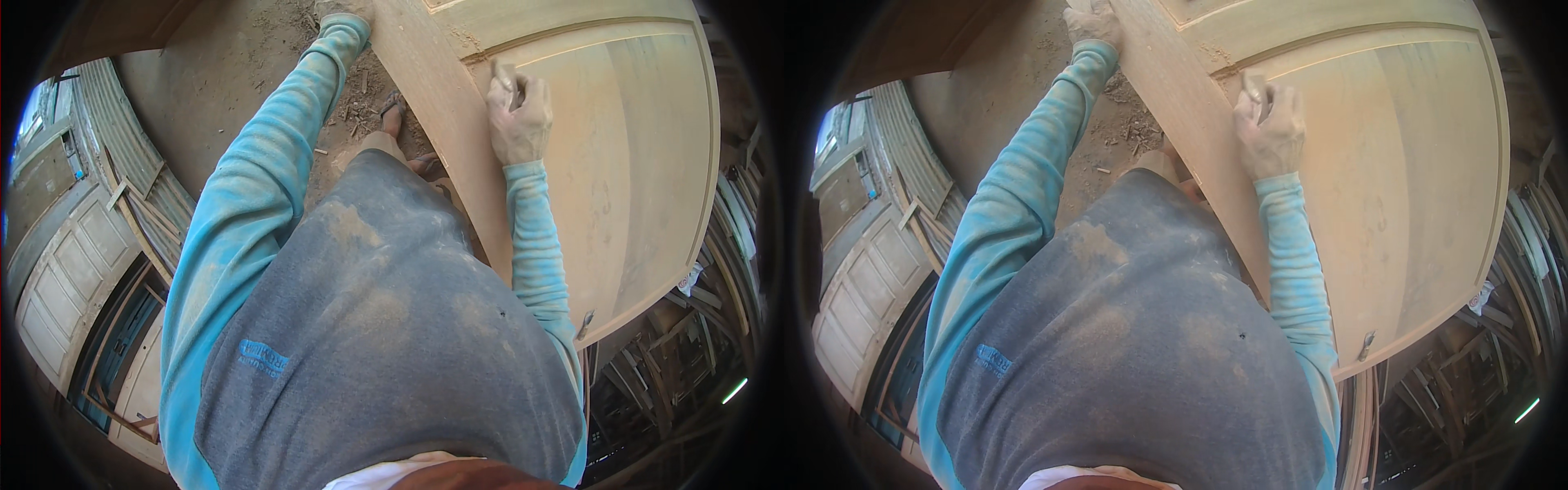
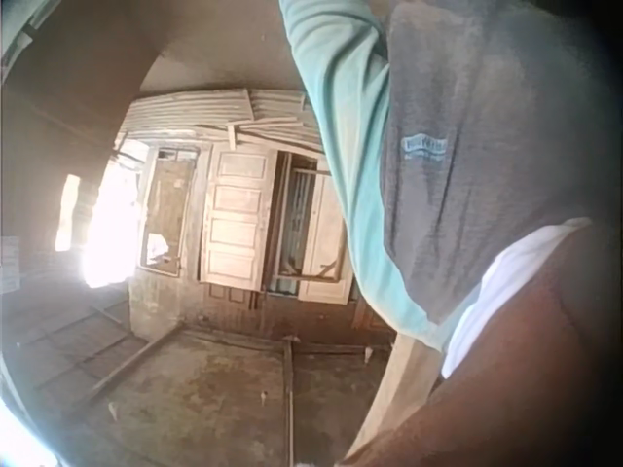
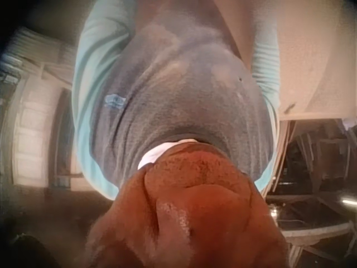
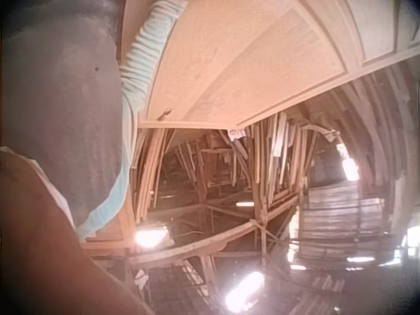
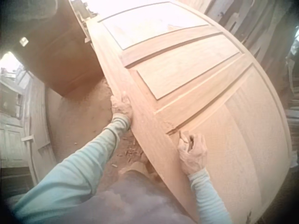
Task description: The person sands the panels and frame of a wooden door using a sanding block and scrapes the grooves with a metal tool.
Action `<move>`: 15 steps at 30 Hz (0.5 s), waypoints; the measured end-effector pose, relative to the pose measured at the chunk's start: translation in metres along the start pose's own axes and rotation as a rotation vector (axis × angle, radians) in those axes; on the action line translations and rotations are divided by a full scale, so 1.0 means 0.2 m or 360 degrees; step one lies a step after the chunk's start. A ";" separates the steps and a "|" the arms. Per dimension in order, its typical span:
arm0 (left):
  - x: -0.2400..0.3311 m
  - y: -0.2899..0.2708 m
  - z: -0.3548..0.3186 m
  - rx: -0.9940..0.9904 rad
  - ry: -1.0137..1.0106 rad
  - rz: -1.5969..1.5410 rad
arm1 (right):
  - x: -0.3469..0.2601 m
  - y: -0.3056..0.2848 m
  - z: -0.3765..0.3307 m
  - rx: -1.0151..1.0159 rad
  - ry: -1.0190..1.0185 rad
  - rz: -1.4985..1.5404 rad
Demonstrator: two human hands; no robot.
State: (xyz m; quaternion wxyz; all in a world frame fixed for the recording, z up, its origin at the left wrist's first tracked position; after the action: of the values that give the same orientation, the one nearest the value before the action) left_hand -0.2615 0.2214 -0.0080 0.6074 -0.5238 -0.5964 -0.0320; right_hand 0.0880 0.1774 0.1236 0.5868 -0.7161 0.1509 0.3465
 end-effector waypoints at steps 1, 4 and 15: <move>0.00 0.01 0.01 0.0025 -0.0004 0.0097 | 0.02 -0.01 0.02 0.0112 0.0183 -0.0014; -0.01 0.04 0.03 -0.0008 -0.0012 0.0077 | -0.09 0.12 0.05 -0.0174 -0.0107 0.0015; 0.00 0.03 -0.01 0.0011 0.0031 -0.0076 | -0.18 0.10 0.03 -0.0428 -0.0401 0.0005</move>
State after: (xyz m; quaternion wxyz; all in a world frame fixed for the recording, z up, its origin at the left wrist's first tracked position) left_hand -0.2558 0.2222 -0.0117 0.6140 -0.5070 -0.6029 -0.0495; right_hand 0.0475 0.1699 0.1331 0.4993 -0.7389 0.0296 0.4516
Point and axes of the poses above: each hand's wrist, its own z-axis towards the middle knuckle, its own y-axis out of the palm, x = y × z, the point moved 8 cm from there along z, towards the middle knuckle, and after that the axes turned 15 degrees about -x, right-handed, at the moved point
